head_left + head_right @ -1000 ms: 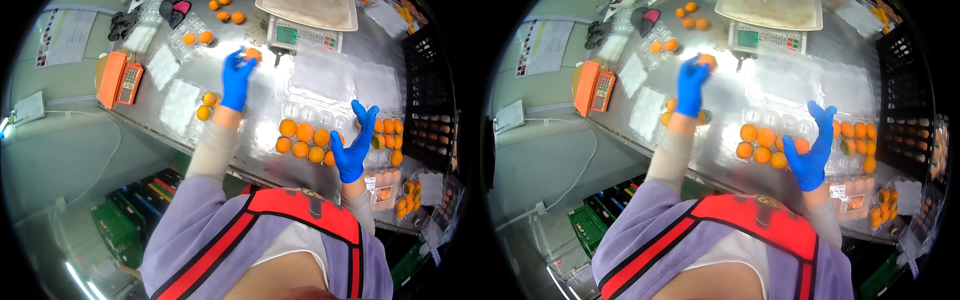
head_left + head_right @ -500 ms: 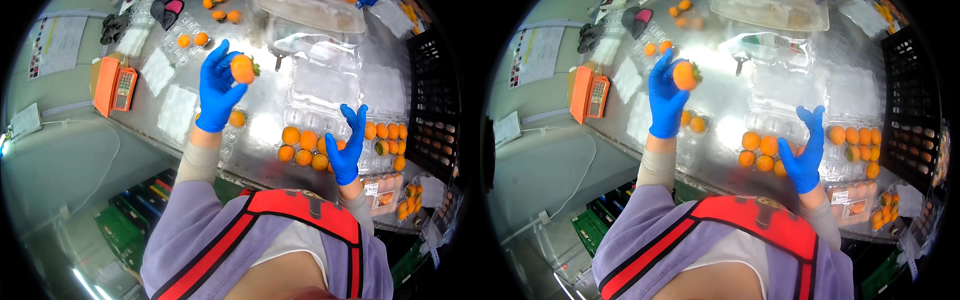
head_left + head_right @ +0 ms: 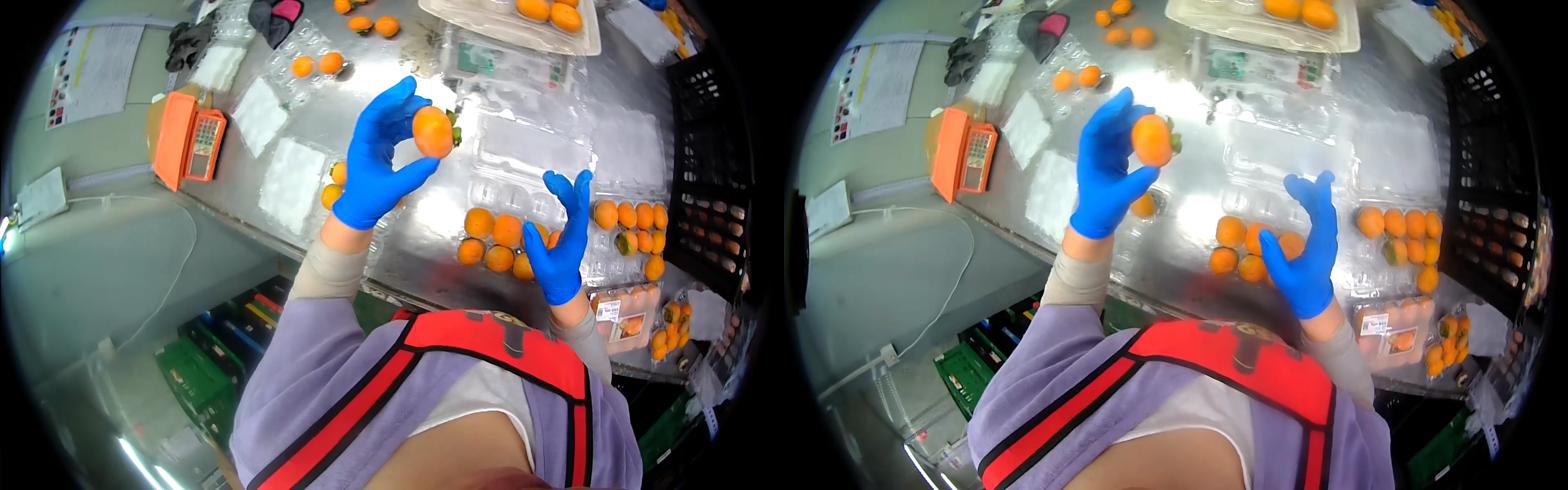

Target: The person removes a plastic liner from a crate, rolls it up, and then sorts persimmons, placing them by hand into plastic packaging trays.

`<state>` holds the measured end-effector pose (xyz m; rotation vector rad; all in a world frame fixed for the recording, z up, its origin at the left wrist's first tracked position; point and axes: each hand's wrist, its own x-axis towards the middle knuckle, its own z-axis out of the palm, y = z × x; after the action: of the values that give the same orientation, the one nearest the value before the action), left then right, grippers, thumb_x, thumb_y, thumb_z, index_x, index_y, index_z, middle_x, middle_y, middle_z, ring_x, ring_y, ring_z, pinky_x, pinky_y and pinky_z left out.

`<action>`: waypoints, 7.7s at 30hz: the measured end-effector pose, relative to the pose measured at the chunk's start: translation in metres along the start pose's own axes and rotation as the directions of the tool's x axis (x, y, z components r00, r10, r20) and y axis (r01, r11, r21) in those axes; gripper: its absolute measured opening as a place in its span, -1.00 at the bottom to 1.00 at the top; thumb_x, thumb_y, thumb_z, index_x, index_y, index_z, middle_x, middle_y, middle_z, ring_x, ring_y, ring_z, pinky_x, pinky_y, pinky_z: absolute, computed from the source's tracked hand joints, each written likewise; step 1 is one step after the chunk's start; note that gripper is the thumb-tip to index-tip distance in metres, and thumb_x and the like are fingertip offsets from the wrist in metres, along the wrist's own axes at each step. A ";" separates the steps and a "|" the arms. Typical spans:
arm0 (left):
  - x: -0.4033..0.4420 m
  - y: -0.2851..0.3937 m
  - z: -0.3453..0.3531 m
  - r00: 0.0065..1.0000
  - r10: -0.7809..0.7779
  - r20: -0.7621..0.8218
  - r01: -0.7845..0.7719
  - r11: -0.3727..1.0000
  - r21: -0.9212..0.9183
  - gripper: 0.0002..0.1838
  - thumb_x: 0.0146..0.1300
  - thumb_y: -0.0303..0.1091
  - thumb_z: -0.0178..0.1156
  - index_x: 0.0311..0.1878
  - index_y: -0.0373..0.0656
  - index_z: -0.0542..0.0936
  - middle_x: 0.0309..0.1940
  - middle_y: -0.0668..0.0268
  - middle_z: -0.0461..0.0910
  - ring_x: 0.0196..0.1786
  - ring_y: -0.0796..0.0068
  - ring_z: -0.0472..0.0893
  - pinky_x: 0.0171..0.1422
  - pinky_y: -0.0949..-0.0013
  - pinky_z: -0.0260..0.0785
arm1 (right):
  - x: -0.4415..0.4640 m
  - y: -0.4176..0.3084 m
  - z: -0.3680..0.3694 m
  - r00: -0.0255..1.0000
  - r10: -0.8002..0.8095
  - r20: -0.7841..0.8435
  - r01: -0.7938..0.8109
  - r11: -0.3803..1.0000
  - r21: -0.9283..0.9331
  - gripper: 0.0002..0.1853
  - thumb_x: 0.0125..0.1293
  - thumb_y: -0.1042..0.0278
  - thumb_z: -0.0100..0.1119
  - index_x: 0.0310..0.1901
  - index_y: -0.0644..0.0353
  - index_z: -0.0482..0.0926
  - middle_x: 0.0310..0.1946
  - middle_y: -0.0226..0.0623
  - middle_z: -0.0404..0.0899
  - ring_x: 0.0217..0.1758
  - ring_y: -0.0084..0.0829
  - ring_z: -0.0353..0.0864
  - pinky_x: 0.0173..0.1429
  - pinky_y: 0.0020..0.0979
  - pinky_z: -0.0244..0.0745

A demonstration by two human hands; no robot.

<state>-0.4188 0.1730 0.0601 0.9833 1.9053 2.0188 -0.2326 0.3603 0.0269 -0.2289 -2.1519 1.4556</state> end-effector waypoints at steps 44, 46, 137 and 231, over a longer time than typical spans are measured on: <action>-0.107 -0.052 0.076 0.963 -0.259 0.078 0.208 0.893 0.400 -0.51 0.09 -0.34 0.29 0.14 -0.09 0.51 -0.04 0.21 0.56 -0.04 0.28 0.54 0.11 0.30 0.37 | -0.100 0.033 -0.090 0.916 0.392 -0.086 -0.395 0.918 -0.017 -0.48 0.24 0.57 0.09 0.27 0.27 0.32 -0.03 -0.31 0.53 0.02 -0.53 0.51 0.16 -0.47 0.34; -0.114 -0.048 0.083 0.970 -0.219 0.106 0.146 0.873 0.465 -0.51 0.08 -0.34 0.30 0.14 -0.09 0.51 -0.05 0.20 0.56 -0.04 0.25 0.54 0.11 0.28 0.37 | -0.106 0.028 -0.090 0.925 0.378 -0.032 -0.379 0.925 -0.020 -0.47 0.23 0.56 0.11 0.26 0.27 0.34 -0.10 -0.33 0.56 0.00 -0.54 0.51 0.14 -0.48 0.34; -0.197 -0.069 0.052 0.759 -0.612 -0.221 0.651 0.712 0.264 -0.58 0.30 -0.41 0.01 0.24 -0.02 0.42 -0.47 0.24 0.53 -0.42 0.45 0.52 -0.25 0.36 0.40 | -0.040 0.122 -0.094 0.985 0.167 0.034 -0.054 0.492 -0.869 -0.68 0.12 0.47 0.04 -0.05 0.09 0.55 -0.06 -0.16 0.50 -0.10 -0.07 0.52 -0.04 -0.18 0.47; -0.104 -0.021 0.104 0.965 -0.097 0.243 -0.052 0.839 0.541 -0.47 0.03 -0.23 0.36 0.10 -0.15 0.53 0.18 0.20 0.41 0.27 0.14 0.34 0.36 0.18 0.14 | -0.084 0.055 -0.061 0.918 0.397 0.015 -0.396 0.914 0.089 -0.45 0.25 0.48 0.14 0.29 0.13 0.32 -0.31 -0.46 0.53 -0.32 -0.69 0.44 -0.18 -0.59 0.44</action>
<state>-0.2859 0.2021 0.0010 1.2642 2.3638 1.2501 -0.1391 0.3970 -0.0333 -0.6684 -2.1123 1.7653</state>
